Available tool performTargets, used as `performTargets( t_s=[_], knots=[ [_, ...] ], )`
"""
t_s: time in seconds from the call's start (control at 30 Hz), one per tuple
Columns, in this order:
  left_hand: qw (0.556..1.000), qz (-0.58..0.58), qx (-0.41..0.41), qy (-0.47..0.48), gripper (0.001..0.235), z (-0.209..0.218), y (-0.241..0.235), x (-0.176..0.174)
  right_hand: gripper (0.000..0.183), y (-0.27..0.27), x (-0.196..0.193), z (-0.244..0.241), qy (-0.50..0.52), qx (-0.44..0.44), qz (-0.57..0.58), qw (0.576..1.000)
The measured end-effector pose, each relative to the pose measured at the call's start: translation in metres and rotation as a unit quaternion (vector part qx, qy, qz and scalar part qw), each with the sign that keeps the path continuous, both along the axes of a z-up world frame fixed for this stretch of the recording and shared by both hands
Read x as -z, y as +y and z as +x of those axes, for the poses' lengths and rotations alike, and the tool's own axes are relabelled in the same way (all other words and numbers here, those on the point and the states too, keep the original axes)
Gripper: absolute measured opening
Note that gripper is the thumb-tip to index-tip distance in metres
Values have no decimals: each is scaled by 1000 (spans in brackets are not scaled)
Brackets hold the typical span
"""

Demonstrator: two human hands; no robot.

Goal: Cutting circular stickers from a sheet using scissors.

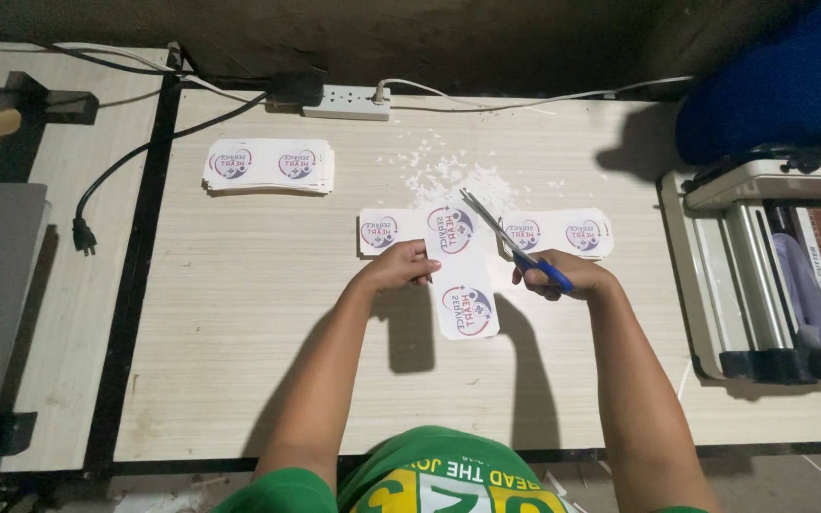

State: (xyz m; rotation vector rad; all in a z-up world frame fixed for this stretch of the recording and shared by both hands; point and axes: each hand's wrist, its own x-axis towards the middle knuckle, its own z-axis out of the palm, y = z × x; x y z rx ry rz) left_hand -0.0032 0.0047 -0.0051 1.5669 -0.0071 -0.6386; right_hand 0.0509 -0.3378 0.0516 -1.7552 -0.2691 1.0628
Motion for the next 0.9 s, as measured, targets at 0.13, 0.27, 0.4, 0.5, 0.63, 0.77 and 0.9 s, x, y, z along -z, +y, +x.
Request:
performTargets(
  t_s=[0.13,0.27,0.4,0.5,0.63,0.77,0.9],
  knots=[
    [1000,-17,2,4,25,2,2,11,70,-3,16,5,7,2,-40,999],
    [996,93,8,-6,29,4,-4,25,52,10,21,5,-19,62,-62,996],
    [960,236,124,-82,41,-5,-24,32,38,34,34,2,-137,122,-1,983],
    [934,276,205,-97,37,-12,-44,31,30,51,31,-6,-217,123,-58,967],
    [949,245,192,-44,39,-15,-58,23,25,35,40,-12,-192,163,-111,961],
    [964,227,128,-53,36,-3,-64,41,16,-30,90,5,-224,287,-60,929],
    [980,168,-7,-102,36,26,-96,24,13,-68,86,22,-252,402,-87,876]
  ],
)
